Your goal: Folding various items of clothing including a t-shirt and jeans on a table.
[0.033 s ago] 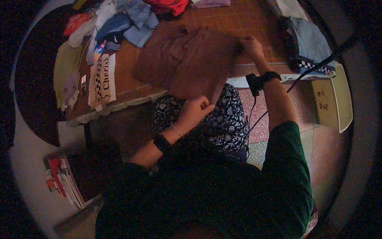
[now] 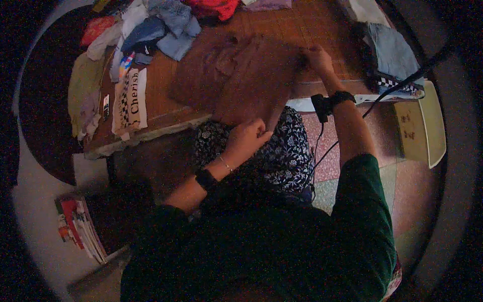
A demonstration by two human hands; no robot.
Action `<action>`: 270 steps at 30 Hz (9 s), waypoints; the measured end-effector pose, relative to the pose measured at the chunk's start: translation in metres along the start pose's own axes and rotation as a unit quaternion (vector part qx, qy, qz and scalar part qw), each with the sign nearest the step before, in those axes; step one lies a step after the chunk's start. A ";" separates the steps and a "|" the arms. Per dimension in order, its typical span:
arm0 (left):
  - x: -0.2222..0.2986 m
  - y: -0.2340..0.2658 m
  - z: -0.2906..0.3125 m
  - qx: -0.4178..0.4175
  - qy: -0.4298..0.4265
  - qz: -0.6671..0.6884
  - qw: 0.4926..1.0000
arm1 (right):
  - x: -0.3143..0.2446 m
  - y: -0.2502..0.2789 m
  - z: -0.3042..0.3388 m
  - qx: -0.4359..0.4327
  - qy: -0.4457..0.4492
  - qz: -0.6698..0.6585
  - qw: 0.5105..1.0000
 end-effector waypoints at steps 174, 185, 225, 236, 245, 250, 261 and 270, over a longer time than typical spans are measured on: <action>-0.165 0.123 -0.035 0.142 0.256 0.452 0.843 | -0.041 -0.038 0.085 -0.116 -0.032 -0.295 0.948; -0.147 0.162 -0.054 0.190 0.203 0.374 0.885 | -0.044 -0.031 0.076 -0.090 -0.031 -0.311 0.945; -0.109 0.099 -0.155 0.194 -0.010 -0.290 0.937 | -0.092 -0.040 -0.034 0.138 0.043 0.064 0.987; -0.118 0.078 -0.190 0.233 -0.085 -0.348 0.904 | -0.183 -0.118 0.063 0.062 0.314 0.123 0.939; -0.143 0.122 -0.163 0.222 0.013 -0.314 0.923 | -0.117 -0.089 0.038 0.146 0.216 0.234 0.937; -0.178 0.138 -0.142 0.243 0.055 -0.298 0.921 | -0.079 -0.073 0.030 0.156 0.145 0.250 0.945; -0.100 0.135 -0.116 0.235 0.027 -0.380 0.894 | -0.124 -0.061 0.090 0.152 0.244 0.284 0.915; -0.097 0.076 -0.122 0.204 -0.008 -0.294 0.934 | -0.152 -0.112 0.120 0.078 0.302 0.235 0.921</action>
Point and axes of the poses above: each hand's wrist, its own z-axis away from the middle knuckle, its own y-axis out of the back of the hand, x = y × z, the point moved 5 cm from there along -z, towards the middle knuckle, and after that the axes turned 3 degrees about z, right-handed, at the moved point
